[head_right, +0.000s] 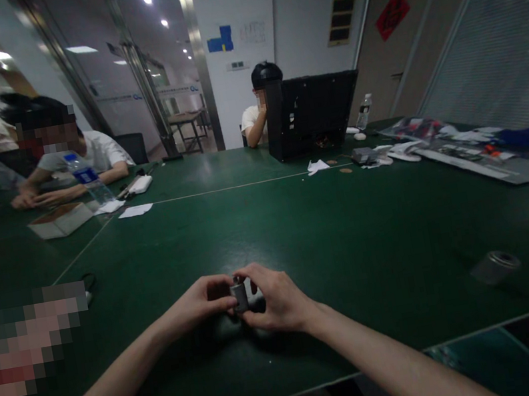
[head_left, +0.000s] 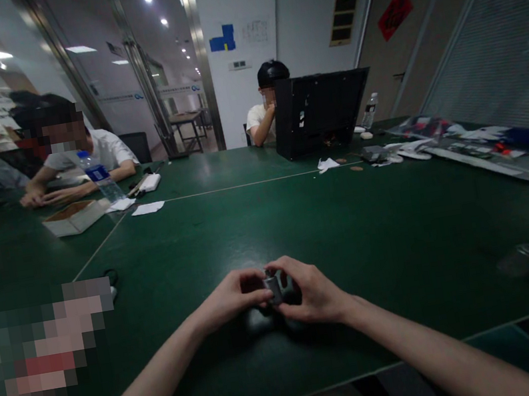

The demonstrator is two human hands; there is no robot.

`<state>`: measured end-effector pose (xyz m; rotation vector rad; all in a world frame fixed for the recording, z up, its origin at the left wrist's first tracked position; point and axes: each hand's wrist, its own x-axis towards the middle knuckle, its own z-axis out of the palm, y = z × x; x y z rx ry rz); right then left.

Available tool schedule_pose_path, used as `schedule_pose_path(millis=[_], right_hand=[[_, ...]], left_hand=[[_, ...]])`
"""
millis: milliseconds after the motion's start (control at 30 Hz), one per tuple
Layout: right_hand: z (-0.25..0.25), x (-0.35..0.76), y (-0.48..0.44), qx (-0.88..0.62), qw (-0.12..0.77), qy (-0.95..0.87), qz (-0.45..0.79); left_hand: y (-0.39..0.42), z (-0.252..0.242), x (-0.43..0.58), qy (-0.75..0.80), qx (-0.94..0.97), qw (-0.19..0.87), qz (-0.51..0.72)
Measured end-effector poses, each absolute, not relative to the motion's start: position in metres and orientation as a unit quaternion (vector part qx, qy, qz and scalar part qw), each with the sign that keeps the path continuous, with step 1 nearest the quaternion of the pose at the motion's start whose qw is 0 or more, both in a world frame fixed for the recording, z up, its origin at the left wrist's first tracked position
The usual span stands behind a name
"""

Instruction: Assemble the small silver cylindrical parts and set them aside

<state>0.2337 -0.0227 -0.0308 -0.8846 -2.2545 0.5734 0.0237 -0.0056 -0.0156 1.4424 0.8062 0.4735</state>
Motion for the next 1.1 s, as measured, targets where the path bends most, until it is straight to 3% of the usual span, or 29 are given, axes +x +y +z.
schedule_pose_path(millis=[433, 800, 1100], right_hand=[[-0.0281, 0.2332, -0.0233, -0.338, 0.319, -0.858, 0.217], [-0.0325, 0.2321, -0.0233, -0.364, 0.292, -0.867, 0.176], [-0.0293, 0.2336, -0.0218, -0.336, 0.305, -0.864, 0.219]], left_hand=[[-0.0090, -0.0091, 0.0239, 0.320, 0.610, 0.692, 0.215], [-0.0066, -0.0176, 0.0257, 0.346, 0.629, 0.665, 0.206], [-0.0090, -0.0102, 0.0232, 0.308, 0.655, 0.660, 0.204]])
